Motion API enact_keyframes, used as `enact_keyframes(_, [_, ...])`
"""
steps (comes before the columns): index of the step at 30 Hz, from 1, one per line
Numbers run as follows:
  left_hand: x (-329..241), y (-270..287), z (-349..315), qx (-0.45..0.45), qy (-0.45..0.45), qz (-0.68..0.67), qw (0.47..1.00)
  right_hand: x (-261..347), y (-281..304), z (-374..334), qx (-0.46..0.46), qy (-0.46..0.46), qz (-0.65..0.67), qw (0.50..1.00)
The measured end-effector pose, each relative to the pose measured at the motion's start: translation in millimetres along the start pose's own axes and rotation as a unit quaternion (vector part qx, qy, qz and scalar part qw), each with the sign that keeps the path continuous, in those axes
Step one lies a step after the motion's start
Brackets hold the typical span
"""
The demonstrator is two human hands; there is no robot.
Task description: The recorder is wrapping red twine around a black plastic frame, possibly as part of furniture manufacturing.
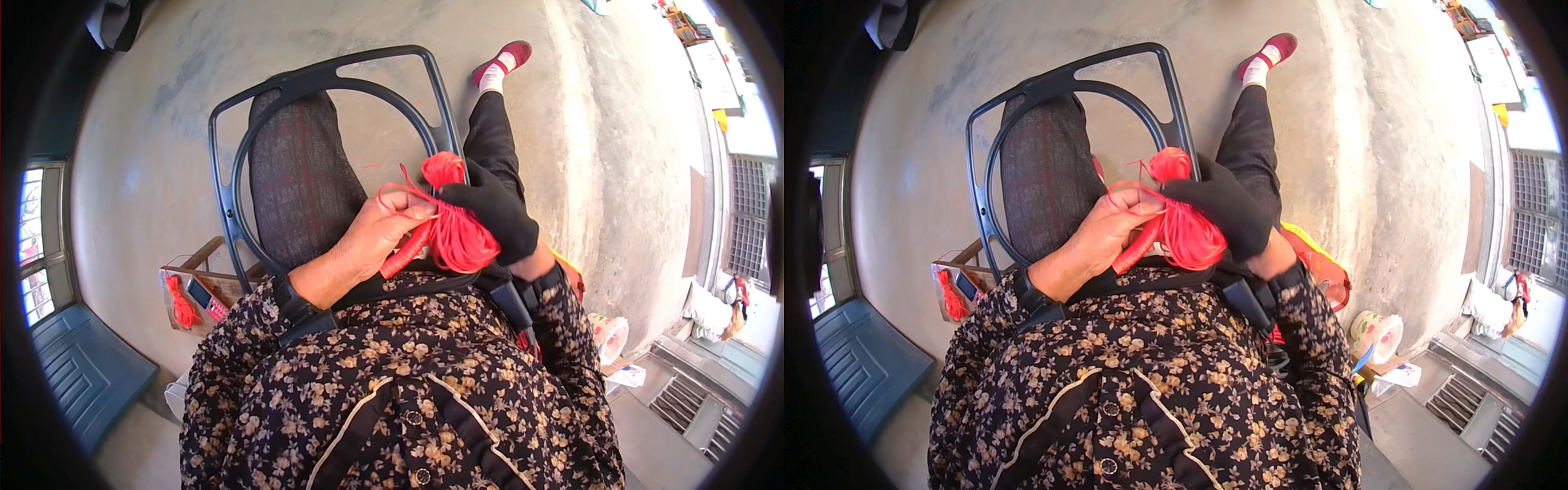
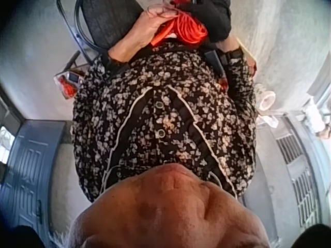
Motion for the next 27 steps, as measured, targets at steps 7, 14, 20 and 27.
enact_keyframes(7, [-2.3,-0.7,-8.3,0.058,0.056,-0.004,0.997,-30.4,15.2,-38.6,-0.118,0.039,-0.24,0.963])
enact_keyframes(14, [-3.2,7.3,-6.3,0.005,0.059,0.0,0.998,-49.2,30.2,-41.0,-0.06,-0.046,0.087,0.993])
enact_keyframes(20, [-3.2,9.0,-8.7,-0.003,0.093,0.004,0.996,-50.4,179.9,-53.5,-0.331,0.131,0.239,0.903])
enact_keyframes(27, [-6.0,12.0,-6.6,-0.019,0.104,-0.022,0.994,-103.9,295.8,-83.0,-0.292,0.13,0.342,0.883])
Point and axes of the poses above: each hand's wrist, its own z-axis towards the middle knuckle, its own y-axis out of the back of the hand, x = y × z, the point moved 8 cm from there along z, towards the middle knuckle, and after that the axes turned 12 degrees about -x, right-handed, at the moved point
